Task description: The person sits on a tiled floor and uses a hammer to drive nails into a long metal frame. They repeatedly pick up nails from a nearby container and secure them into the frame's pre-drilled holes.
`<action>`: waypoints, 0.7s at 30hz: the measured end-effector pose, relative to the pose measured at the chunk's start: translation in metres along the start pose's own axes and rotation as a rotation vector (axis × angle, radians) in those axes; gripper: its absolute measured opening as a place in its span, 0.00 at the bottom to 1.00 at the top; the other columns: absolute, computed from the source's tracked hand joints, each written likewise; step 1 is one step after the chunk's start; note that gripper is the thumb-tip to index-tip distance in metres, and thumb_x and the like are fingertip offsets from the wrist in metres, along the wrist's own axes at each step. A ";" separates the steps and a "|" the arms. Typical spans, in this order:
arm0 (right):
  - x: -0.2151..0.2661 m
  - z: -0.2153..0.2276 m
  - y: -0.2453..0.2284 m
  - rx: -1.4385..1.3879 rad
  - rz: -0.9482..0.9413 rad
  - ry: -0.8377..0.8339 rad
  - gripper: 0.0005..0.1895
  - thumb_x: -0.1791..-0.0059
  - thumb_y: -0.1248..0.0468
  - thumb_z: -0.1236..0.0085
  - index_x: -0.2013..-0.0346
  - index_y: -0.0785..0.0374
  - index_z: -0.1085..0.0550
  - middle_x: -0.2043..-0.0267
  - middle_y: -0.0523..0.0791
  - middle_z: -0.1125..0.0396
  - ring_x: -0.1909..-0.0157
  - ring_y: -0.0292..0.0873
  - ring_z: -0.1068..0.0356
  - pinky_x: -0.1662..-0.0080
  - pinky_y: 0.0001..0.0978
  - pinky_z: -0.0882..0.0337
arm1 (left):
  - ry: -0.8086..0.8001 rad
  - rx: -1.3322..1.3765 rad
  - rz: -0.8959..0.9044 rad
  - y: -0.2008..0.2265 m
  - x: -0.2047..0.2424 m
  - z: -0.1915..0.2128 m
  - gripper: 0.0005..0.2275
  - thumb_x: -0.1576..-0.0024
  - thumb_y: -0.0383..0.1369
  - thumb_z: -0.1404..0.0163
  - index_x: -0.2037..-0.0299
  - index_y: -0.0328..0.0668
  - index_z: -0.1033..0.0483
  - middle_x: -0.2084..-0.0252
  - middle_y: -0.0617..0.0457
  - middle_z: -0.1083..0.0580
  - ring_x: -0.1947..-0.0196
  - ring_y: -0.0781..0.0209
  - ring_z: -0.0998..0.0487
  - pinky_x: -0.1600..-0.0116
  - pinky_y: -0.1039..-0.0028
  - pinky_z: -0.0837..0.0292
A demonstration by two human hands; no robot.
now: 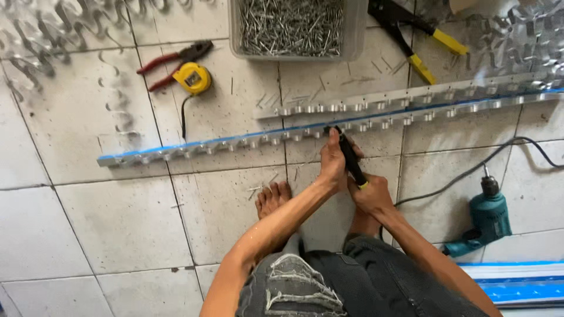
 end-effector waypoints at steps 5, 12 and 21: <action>0.006 0.036 -0.048 0.150 -0.007 -0.233 0.25 0.42 0.46 0.34 0.63 0.69 0.15 0.65 0.65 0.17 0.62 0.72 0.15 0.58 0.65 0.19 | -0.072 0.004 0.032 0.002 0.004 -0.010 0.35 0.17 0.72 0.56 0.47 0.45 0.18 0.64 0.42 0.12 0.62 0.51 0.08 0.57 0.61 0.08; 0.036 0.123 -0.136 -0.201 -0.301 -0.543 0.20 0.46 0.57 0.24 0.52 0.74 0.05 0.67 0.64 0.14 0.71 0.59 0.18 0.58 0.55 0.14 | -0.116 -0.032 0.005 -0.032 -0.015 0.013 0.37 0.17 0.73 0.57 0.56 0.47 0.17 0.64 0.43 0.16 0.62 0.50 0.12 0.50 0.59 0.10; -0.002 0.006 -0.002 0.005 -0.079 -0.195 0.19 0.50 0.51 0.22 0.53 0.58 0.14 0.62 0.56 0.15 0.53 0.67 0.10 0.52 0.60 0.14 | -0.121 0.167 0.064 -0.014 0.000 0.008 0.31 0.16 0.65 0.50 0.68 0.55 0.24 0.75 0.58 0.23 0.78 0.65 0.20 0.66 0.74 0.18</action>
Point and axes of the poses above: each hand's wrist, its own x-axis away from the middle knuckle, its own z-axis out of the back of the hand, y = z × x, the point moved 9 cm from there along -x, towards the middle knuckle
